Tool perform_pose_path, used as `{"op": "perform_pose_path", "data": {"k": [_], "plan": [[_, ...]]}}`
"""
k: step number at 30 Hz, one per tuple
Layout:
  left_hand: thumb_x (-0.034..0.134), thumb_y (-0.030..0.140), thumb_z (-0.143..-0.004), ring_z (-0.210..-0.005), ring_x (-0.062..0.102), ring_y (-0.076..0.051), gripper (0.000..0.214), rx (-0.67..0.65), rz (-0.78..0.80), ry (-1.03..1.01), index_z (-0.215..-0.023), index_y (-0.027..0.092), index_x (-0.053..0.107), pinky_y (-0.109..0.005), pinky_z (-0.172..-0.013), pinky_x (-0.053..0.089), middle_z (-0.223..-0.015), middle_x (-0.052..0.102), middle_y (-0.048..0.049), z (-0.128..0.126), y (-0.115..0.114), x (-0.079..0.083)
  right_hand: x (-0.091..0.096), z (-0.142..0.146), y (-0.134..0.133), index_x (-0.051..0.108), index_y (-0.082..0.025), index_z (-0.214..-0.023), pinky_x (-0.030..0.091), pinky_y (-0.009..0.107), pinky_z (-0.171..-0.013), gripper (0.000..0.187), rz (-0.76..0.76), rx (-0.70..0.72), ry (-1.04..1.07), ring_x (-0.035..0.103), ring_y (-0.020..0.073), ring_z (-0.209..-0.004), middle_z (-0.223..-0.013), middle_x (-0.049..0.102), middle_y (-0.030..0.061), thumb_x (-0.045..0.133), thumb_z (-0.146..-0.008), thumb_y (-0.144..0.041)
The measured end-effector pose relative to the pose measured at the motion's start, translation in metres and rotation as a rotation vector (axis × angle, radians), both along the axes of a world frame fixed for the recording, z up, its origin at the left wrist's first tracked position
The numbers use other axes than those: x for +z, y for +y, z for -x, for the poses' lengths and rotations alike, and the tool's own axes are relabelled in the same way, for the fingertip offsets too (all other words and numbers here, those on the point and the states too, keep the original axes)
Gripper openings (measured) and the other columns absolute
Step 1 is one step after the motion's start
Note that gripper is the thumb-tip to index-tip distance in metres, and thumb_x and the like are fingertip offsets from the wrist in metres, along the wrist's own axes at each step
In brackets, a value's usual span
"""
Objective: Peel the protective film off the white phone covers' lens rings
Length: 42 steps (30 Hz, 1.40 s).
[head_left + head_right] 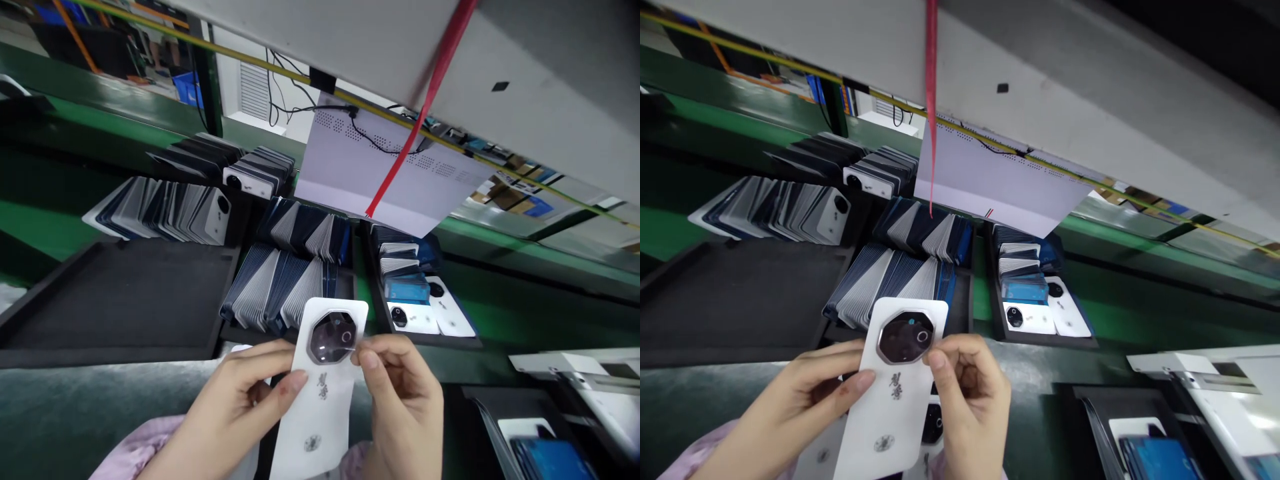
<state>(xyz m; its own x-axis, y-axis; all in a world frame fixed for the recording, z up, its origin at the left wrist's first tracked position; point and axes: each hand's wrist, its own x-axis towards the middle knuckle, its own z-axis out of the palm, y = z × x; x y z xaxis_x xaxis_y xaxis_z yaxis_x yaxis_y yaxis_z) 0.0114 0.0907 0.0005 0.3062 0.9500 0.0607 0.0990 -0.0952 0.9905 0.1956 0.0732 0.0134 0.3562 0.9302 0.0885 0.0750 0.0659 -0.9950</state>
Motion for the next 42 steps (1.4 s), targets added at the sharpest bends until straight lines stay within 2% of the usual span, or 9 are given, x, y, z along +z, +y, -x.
{"op": "perform_pose_path", "data": {"k": [6,10,17,21,25,30,35,39,42], "plan": [[0.063,0.027,-0.099,-0.079,0.072,-0.013,0.025,-0.03,-0.01,0.026,-0.102,0.035,0.086,-0.014,-0.083,0.057,-0.094,0.081,0.0032,0.003,-0.004,-0.001,-0.001,-0.002,0.0,0.076,-0.025,-0.079,0.045,0.02,-0.054,0.014,0.001,0.014,-0.006,0.056,0.0119,-0.059,-0.07,0.07,-0.0018,0.081,-0.087,-0.034],[0.062,0.029,-0.101,-0.079,0.072,-0.015,0.024,-0.028,-0.007,0.058,-0.102,0.032,0.086,-0.018,-0.081,0.059,-0.098,0.08,0.001,0.004,-0.005,-0.003,0.0,-0.003,0.0,0.075,-0.025,-0.079,0.045,0.02,-0.055,0.014,0.009,0.02,-0.024,0.056,0.0119,-0.06,-0.07,0.069,-0.0023,0.081,-0.088,-0.035],[0.067,0.045,-0.096,-0.079,0.075,-0.025,0.027,0.083,-0.084,0.093,-0.094,0.025,0.085,-0.024,-0.061,0.061,-0.08,0.079,-0.0041,-0.003,0.004,0.009,-0.001,-0.004,0.001,0.075,-0.025,-0.079,0.043,0.022,-0.056,0.016,0.008,0.007,-0.03,0.055,0.0123,-0.062,-0.073,0.069,-0.0017,0.08,-0.089,-0.037],[0.067,0.048,-0.095,-0.079,0.075,-0.026,0.029,0.106,-0.117,0.105,-0.094,0.025,0.084,-0.024,-0.061,0.061,-0.077,0.078,-0.0044,-0.007,0.009,0.016,-0.001,-0.003,0.001,0.075,-0.025,-0.08,0.044,0.021,-0.056,0.016,0.007,-0.001,-0.041,0.055,0.012,-0.061,-0.072,0.069,-0.0022,0.08,-0.089,-0.037],[0.067,0.044,-0.096,-0.079,0.075,-0.025,0.026,0.078,-0.106,0.1,-0.095,0.024,0.084,-0.023,-0.062,0.061,-0.08,0.078,-0.0046,-0.004,0.003,0.009,0.0,-0.002,0.001,0.074,-0.024,-0.079,0.043,0.023,-0.056,0.017,0.022,-0.021,-0.057,0.055,0.0127,-0.062,-0.071,0.068,-0.0019,0.079,-0.089,-0.037],[0.059,0.028,-0.104,-0.076,0.071,-0.016,0.024,-0.083,-0.054,0.077,-0.101,0.03,0.083,-0.02,-0.077,0.06,-0.091,0.076,0.0005,0.006,-0.007,-0.005,0.0,-0.002,0.0,0.073,-0.024,-0.078,0.038,0.025,-0.052,0.018,0.026,-0.027,-0.149,0.053,0.013,-0.059,-0.068,0.066,-0.0019,0.077,-0.09,-0.037],[0.055,0.023,-0.104,-0.075,0.068,-0.015,0.027,-0.115,-0.137,0.151,-0.085,0.024,0.074,-0.019,-0.078,0.057,-0.088,0.07,0.0006,0.008,-0.009,-0.006,-0.007,-0.002,0.002,0.071,-0.023,-0.081,0.035,0.027,-0.051,0.019,0.036,-0.037,-0.261,0.052,0.0136,-0.057,-0.067,0.065,-0.0014,0.076,-0.092,-0.04],[0.054,0.022,-0.105,-0.075,0.069,-0.015,0.028,-0.122,-0.159,0.186,-0.081,0.022,0.068,-0.018,-0.068,0.053,-0.084,0.068,0.0004,0.009,-0.009,-0.004,-0.008,-0.009,0.006,0.066,-0.023,-0.085,0.034,0.024,-0.052,0.021,0.086,0.043,-0.259,0.042,0.0115,-0.056,-0.065,0.055,-0.0055,0.076,-0.091,-0.041],[0.054,0.024,-0.105,-0.076,0.07,-0.015,0.025,-0.182,-0.123,0.146,-0.096,0.028,0.077,-0.016,-0.065,0.054,-0.087,0.071,0.0013,0.01,-0.012,-0.001,-0.005,-0.019,0.003,0.065,-0.022,-0.08,0.034,0.024,-0.053,0.026,0.129,0.217,-0.202,0.043,0.0117,-0.056,-0.062,0.051,-0.0061,0.078,-0.086,-0.043]]}}
